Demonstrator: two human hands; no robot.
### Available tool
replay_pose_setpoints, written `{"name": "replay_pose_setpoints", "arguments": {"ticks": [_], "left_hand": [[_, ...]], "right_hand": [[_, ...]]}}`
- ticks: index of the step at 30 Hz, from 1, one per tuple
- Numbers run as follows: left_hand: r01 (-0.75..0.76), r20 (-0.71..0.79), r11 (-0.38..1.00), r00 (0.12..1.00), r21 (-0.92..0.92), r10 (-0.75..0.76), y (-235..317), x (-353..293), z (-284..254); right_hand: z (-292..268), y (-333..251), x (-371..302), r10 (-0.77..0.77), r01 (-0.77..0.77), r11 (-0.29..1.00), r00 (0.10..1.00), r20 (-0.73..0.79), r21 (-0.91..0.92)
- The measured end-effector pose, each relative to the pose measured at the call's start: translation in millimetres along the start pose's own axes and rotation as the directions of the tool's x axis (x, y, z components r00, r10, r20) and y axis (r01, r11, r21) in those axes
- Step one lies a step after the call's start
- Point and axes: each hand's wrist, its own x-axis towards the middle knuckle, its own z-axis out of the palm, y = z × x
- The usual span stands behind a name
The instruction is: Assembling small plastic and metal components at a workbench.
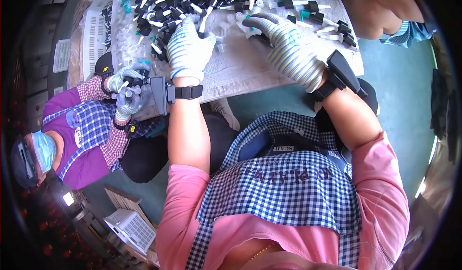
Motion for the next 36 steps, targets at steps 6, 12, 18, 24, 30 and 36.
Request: {"name": "replay_pose_setpoints", "arguments": {"ticks": [6,12,18,24,30,36], "left_hand": [[-0.022,0.101,0.598,0.98,-0.801,0.172,40,-27,-6],[0.161,0.249,0.584,0.966,-0.795,0.072,26,-17,5],[-0.114,0.264,0.977,0.951,-0.183,0.16,27,-11,11],[-0.166,0.184,0.979,0.965,-0.116,0.186,15,-19,26],[0.048,0.176,0.964,0.984,-0.262,-0.001,18,-7,21],[0.4,0.373,0.394,0.916,-0.827,-0.147,24,-7,14]], "right_hand": [[7,-13,0,0.21,-0.235,0.735,0.971,0.116,0.636],[12,9,12,0.324,-0.428,0.659,0.904,0.279,0.618],[10,10,20,0.365,-0.453,0.499,0.883,0.295,0.739],[-2,-5,18,0.177,-0.57,0.594,0.781,0.599,0.568],[12,16,13,0.32,-0.415,0.645,0.909,0.266,0.642],[2,11,18,0.362,-0.402,0.557,0.905,0.223,0.727]]}}
